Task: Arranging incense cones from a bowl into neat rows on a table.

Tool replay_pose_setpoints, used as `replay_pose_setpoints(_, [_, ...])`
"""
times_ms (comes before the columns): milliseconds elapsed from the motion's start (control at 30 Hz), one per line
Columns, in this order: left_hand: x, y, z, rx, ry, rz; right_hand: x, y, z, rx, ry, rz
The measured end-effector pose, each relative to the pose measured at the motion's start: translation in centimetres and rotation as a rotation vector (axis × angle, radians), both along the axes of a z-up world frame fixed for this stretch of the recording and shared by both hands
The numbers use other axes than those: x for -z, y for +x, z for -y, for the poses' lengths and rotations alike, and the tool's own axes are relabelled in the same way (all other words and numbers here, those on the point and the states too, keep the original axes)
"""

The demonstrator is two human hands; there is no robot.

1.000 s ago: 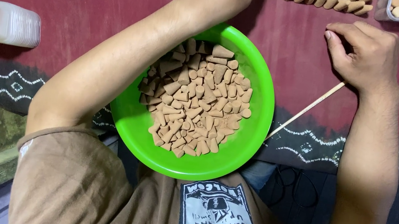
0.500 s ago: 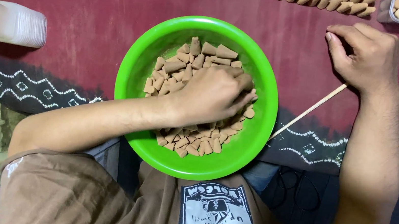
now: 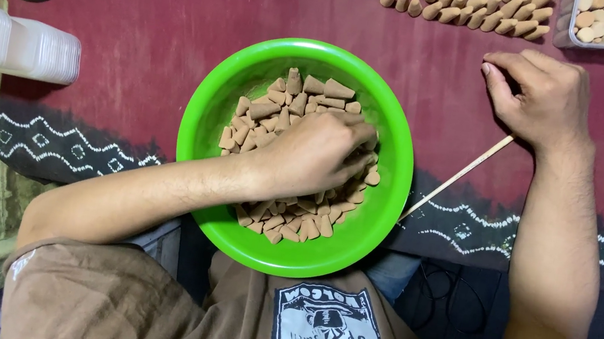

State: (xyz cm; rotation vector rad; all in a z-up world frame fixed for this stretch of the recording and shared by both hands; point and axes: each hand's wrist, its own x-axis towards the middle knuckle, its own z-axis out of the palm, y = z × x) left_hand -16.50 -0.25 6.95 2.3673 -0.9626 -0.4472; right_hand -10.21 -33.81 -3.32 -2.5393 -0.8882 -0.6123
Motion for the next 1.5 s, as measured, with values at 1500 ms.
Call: replay_pose_setpoints(1500, [1.0,12.4,-4.3,-0.116,-0.229,0.48,0.5,0.2,0.3,0.008,-0.026,0.008])
